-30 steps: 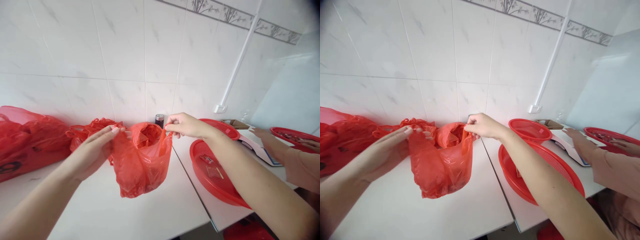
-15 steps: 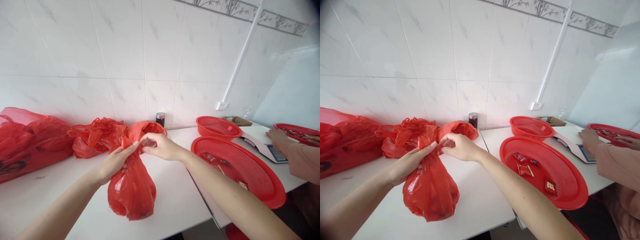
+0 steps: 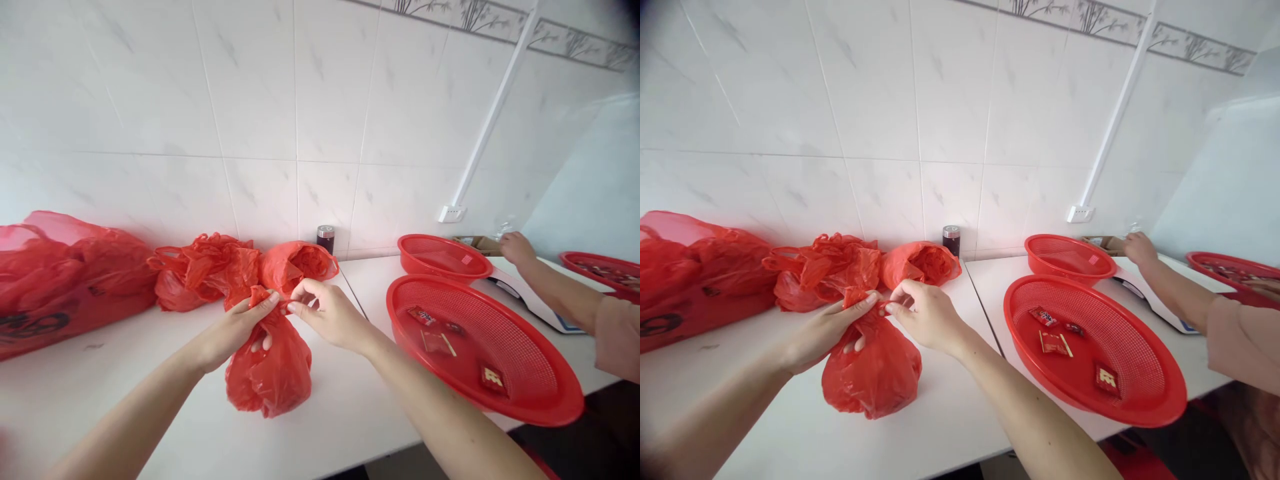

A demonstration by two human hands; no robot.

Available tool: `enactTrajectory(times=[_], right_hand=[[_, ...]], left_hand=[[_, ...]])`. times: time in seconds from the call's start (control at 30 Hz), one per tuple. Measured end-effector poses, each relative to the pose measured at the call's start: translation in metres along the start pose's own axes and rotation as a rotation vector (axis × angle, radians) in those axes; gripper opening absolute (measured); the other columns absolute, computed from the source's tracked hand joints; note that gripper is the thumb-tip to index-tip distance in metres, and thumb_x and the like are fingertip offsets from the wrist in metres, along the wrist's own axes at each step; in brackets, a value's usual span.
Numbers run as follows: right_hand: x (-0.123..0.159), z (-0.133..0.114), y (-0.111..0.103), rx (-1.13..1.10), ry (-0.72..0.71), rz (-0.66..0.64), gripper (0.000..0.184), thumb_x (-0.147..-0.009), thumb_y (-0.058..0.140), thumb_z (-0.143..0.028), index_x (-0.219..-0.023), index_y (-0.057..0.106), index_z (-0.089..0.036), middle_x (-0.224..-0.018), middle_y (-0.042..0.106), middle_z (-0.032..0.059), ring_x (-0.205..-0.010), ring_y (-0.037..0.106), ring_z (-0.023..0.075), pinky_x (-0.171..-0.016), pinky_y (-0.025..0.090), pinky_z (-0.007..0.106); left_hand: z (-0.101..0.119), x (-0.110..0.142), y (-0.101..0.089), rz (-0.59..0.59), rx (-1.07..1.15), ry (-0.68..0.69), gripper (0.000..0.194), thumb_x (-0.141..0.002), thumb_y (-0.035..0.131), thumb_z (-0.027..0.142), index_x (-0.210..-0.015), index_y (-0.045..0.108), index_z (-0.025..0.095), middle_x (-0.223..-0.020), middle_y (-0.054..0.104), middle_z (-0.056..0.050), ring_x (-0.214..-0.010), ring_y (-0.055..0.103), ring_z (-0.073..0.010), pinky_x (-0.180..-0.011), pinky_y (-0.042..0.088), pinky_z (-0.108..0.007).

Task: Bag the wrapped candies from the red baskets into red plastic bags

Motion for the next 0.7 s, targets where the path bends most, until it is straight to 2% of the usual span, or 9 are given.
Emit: enactTrajectory(times=[0.07,0.13,0.2,0.27,0.33,0.4,0.47,0.57,0.7], right_hand=[[0.004,-0.004,-0.001,-0.007,-0.027,0.072,0.012,-0.089,0.053,-0.029,-0.082,0.056,-0.02,-0.083,0.064,-0.0013,-0.078,0.058,0.0119,-0.074,0.046,0.028],[0.013,-0.013,-0.002,-0.048,-0.092,0.076,0.01,-0.089,0.055,-0.029,-0.084,0.057,-0.02,-0.086,0.063,-0.0009,-0.083,0.059,0.0123,-0.079,0.046,0.028],[0.021,-0.022,0.0,-0.096,-0.169,0.003,0.008,-0.086,0.06,-0.029,-0.084,0.061,-0.022,-0.101,0.062,0.0013,-0.1,0.057,0.0148,-0.092,0.043,0.032],[0.026,-0.022,0.004,-0.151,-0.194,-0.039,0.008,-0.084,0.064,-0.031,-0.089,0.064,-0.024,-0.122,0.054,0.0024,-0.12,0.047,0.0184,-0.104,0.035,0.036],[0.024,-0.01,0.011,-0.273,-0.124,-0.044,0.019,-0.089,0.057,-0.037,-0.104,0.063,-0.027,-0.13,0.05,0.0028,-0.126,0.043,0.0187,-0.105,0.034,0.037],[0.019,0.011,0.021,-0.382,-0.001,-0.045,0.031,-0.095,0.044,-0.043,-0.119,0.055,-0.028,-0.122,0.055,0.0041,-0.119,0.049,0.0174,-0.101,0.038,0.036],[0.016,0.029,0.03,-0.39,0.082,-0.009,0.036,-0.097,0.037,-0.047,-0.121,0.054,-0.026,-0.111,0.06,0.0036,-0.109,0.054,0.0164,-0.097,0.039,0.035],[0.017,0.044,0.038,-0.366,0.147,0.041,0.036,-0.097,0.037,-0.047,-0.117,0.056,-0.025,-0.099,0.061,0.0019,-0.093,0.057,0.0151,-0.09,0.043,0.033],[0.022,0.041,0.044,-0.565,0.183,-0.065,0.029,-0.093,0.047,-0.038,-0.116,0.056,-0.024,-0.099,0.06,0.0016,-0.097,0.057,0.0152,-0.088,0.044,0.029]], left_hand=[[-0.001,-0.001,-0.001,0.008,0.097,0.019,0.043,-0.088,0.042,0.058,-0.076,0.055,0.019,-0.06,0.055,0.001,-0.058,0.046,-0.0133,-0.06,0.038,-0.027],[0.001,0.0,0.0,-0.008,0.178,0.074,0.038,-0.089,0.045,0.053,-0.077,0.056,0.019,-0.066,0.055,0.002,-0.061,0.047,-0.0126,-0.064,0.04,-0.027],[0.002,0.001,0.0,-0.016,0.162,0.119,0.035,-0.089,0.048,0.049,-0.073,0.055,0.018,-0.067,0.054,0.002,-0.063,0.048,-0.0125,-0.063,0.041,-0.027],[0.005,0.003,0.002,-0.028,0.06,0.147,0.032,-0.087,0.053,0.044,-0.07,0.056,0.018,-0.067,0.053,0.002,-0.064,0.049,-0.0127,-0.061,0.04,-0.026],[0.008,0.005,0.008,-0.081,-0.046,0.175,0.025,-0.085,0.056,0.039,-0.072,0.059,0.018,-0.066,0.051,0.003,-0.062,0.046,-0.0119,-0.059,0.038,-0.025],[0.009,0.006,0.015,-0.153,-0.122,0.202,0.018,-0.085,0.056,0.034,-0.079,0.062,0.019,-0.067,0.05,0.004,-0.06,0.043,-0.0108,-0.057,0.035,-0.024],[0.006,0.005,0.019,-0.149,-0.179,0.212,0.01,-0.083,0.056,0.029,-0.082,0.062,0.02,-0.068,0.051,0.004,-0.06,0.042,-0.0105,-0.057,0.035,-0.023],[-0.006,0.0,0.018,0.06,-0.337,0.214,0.009,-0.075,0.051,0.013,-0.075,0.056,0.021,-0.066,0.053,0.005,-0.059,0.044,-0.0109,-0.056,0.036,-0.023],[-0.013,0.0,0.017,0.44,-0.532,0.435,0.026,-0.063,0.041,0.002,-0.075,0.05,0.022,-0.077,0.058,0.002,-0.067,0.052,-0.0138,-0.061,0.04,-0.024]])
Point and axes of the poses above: each hand's wrist, its own x-axis away from the middle knuckle, its own y-axis out of the palm, z = x × y, the point moved 4 cm from there along -x, towards the middle knuckle
